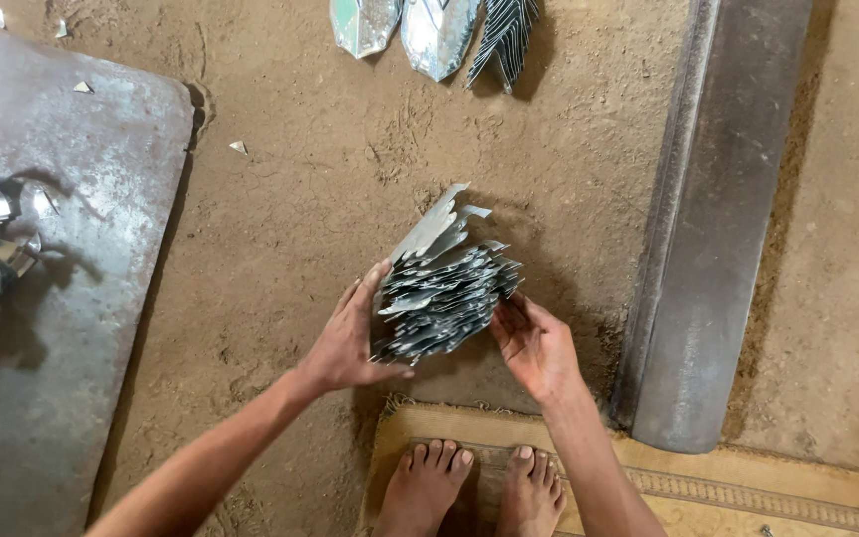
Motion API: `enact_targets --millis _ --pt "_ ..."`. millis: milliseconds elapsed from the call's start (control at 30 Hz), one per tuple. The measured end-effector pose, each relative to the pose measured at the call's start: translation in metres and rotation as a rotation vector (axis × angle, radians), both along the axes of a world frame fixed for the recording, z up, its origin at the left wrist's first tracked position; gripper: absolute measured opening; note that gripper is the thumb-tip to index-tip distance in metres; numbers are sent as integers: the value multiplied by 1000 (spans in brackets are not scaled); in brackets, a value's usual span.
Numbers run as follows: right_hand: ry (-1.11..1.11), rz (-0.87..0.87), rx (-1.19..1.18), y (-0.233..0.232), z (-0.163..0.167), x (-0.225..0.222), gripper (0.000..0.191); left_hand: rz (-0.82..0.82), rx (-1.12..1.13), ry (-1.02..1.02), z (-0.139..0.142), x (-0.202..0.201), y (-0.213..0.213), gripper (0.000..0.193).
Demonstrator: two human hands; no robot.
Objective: The person picks up galvanized sheet-metal bracket pieces one at a time, holds each against a heavy steel bar on the ground, and strikes the overhanging edge with a wooden mallet to bend it, then sets the bent piece on a finished pile. Later the person gathers and stacks the completed bent pieces.
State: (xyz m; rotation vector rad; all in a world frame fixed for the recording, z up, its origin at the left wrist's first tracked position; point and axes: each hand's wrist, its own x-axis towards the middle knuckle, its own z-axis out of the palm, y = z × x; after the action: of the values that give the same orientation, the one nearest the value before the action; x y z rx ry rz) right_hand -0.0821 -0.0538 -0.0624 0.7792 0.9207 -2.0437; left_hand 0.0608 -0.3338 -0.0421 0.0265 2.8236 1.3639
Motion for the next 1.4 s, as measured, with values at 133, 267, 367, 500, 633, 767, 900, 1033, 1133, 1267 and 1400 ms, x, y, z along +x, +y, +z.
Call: enact_targets --millis 133,267,367,500,633,767,900,1033,1133,1267,1400 --pt "45 252 422 -1 14 -15 28 124 116 112 -6 -2 9 132" --pt "486 286 623 -7 13 -47 34 172 154 -32 -1 -12 -2 105" --pt "600 125 385 -23 6 -72 34 191 181 -41 7 -18 -4 89" --pt "720 294 336 -57 6 -109 42 198 179 -34 14 -24 -4 84" --pt "996 756 294 -89 17 -138 62 197 177 -29 11 -26 -3 83" --pt "1200 1086 229 -88 14 -141 66 205 142 -27 7 -20 6 78" --pt "1074 1070 265 -49 7 -122 55 106 -18 93 6 -10 19 80" --pt "1005 661 672 2 8 -87 48 45 -28 50 5 -5 22 82" --pt "567 539 884 33 11 -46 40 58 -16 40 4 -6 22 80" --pt "979 887 1214 53 3 14 38 56 -7 32 4 -7 22 78" --pt "1147 1036 1390 53 -11 38 59 66 -10 -17 7 -6 21 76"
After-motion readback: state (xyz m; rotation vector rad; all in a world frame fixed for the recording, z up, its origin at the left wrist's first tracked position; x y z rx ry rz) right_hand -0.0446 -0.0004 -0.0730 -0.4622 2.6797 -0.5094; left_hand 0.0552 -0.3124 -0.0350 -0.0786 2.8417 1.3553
